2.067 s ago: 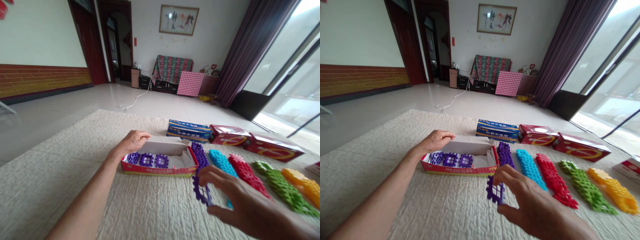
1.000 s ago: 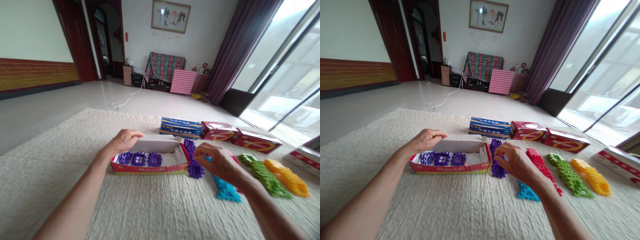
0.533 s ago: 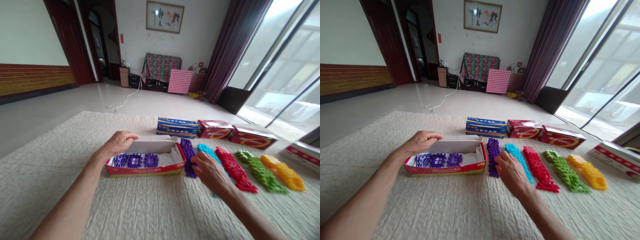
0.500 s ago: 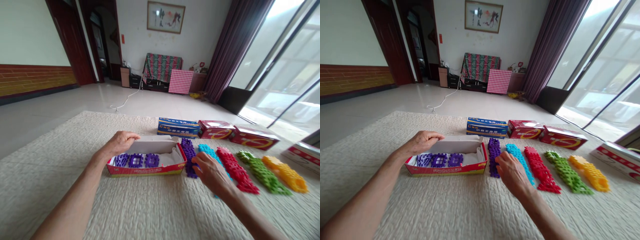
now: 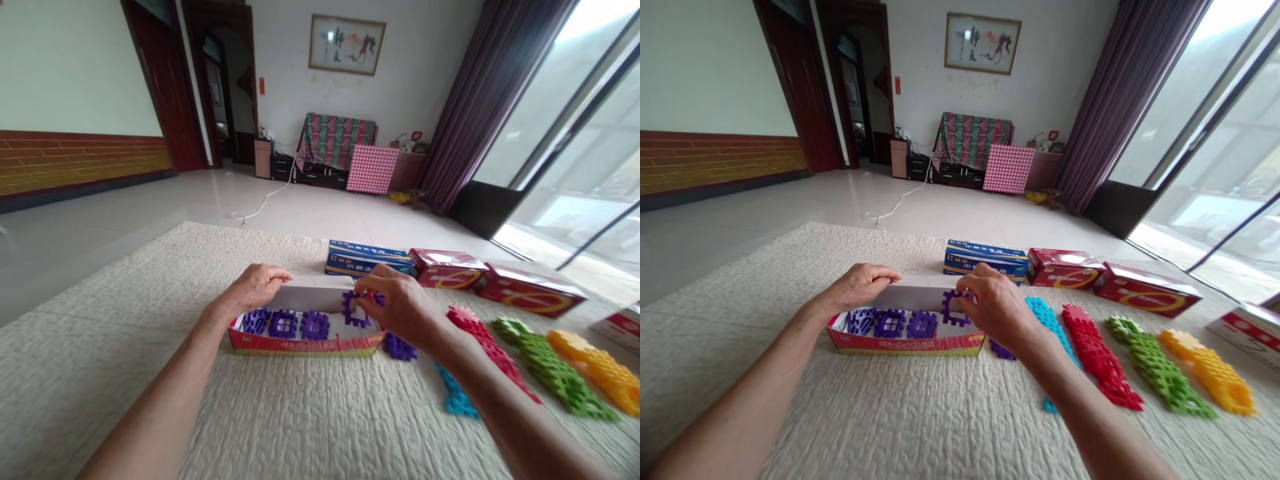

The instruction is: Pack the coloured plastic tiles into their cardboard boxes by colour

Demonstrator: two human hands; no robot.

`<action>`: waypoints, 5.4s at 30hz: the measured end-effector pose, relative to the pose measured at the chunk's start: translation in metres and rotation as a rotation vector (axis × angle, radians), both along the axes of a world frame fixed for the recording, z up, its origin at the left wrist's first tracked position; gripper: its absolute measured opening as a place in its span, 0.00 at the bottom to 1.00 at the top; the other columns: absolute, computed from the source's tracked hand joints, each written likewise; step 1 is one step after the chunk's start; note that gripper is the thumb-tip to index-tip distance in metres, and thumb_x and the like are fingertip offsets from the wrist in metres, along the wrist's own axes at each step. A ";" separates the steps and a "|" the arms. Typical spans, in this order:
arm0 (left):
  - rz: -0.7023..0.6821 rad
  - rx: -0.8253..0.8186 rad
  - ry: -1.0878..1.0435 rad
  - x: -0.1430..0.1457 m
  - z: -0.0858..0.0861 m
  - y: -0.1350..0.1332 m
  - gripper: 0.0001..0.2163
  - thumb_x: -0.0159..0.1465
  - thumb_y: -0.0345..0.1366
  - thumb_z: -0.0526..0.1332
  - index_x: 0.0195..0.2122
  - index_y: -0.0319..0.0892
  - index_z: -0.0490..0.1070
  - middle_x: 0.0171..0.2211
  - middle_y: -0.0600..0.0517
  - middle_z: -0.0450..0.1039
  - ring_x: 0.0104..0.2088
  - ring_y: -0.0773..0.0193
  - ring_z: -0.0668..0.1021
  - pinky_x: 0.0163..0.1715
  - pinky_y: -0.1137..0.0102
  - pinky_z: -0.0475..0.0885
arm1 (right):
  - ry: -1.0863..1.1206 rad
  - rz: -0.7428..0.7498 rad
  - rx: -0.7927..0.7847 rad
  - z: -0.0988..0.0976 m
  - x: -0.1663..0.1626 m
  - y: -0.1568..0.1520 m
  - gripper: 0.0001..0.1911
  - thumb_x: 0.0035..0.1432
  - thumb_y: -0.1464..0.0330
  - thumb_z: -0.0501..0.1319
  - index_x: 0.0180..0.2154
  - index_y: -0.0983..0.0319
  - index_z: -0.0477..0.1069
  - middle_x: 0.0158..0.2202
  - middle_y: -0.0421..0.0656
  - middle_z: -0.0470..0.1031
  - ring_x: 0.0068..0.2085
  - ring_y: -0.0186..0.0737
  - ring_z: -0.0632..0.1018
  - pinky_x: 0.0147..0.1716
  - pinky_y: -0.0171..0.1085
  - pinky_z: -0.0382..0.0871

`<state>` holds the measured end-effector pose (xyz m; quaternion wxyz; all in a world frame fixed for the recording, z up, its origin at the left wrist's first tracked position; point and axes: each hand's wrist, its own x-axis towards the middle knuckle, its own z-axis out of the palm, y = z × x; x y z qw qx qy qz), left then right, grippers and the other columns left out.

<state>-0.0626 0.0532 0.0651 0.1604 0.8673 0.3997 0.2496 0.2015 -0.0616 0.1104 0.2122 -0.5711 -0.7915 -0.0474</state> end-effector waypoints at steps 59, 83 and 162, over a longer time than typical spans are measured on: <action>0.005 0.007 0.017 -0.001 -0.003 0.003 0.17 0.60 0.33 0.50 0.40 0.44 0.79 0.41 0.54 0.81 0.43 0.63 0.80 0.49 0.68 0.72 | -0.159 -0.331 -0.309 -0.066 0.069 -0.045 0.06 0.52 0.75 0.56 0.31 0.62 0.70 0.34 0.44 0.71 0.31 0.37 0.71 0.31 0.36 0.57; -0.002 -0.009 0.015 0.000 -0.002 0.003 0.16 0.61 0.31 0.51 0.41 0.44 0.79 0.42 0.52 0.80 0.43 0.63 0.80 0.49 0.68 0.71 | -0.131 0.065 -0.537 -0.065 0.027 -0.086 0.23 0.42 0.73 0.62 0.45 0.61 0.71 0.50 0.52 0.73 0.52 0.54 0.74 0.51 0.49 0.69; -0.128 -0.367 0.094 -0.008 0.013 -0.011 0.14 0.56 0.38 0.58 0.40 0.48 0.80 0.41 0.54 0.80 0.42 0.60 0.80 0.43 0.70 0.70 | -0.221 -0.216 -0.147 -0.085 0.059 -0.046 0.22 0.47 0.73 0.61 0.47 0.64 0.68 0.44 0.51 0.67 0.43 0.50 0.71 0.41 0.47 0.67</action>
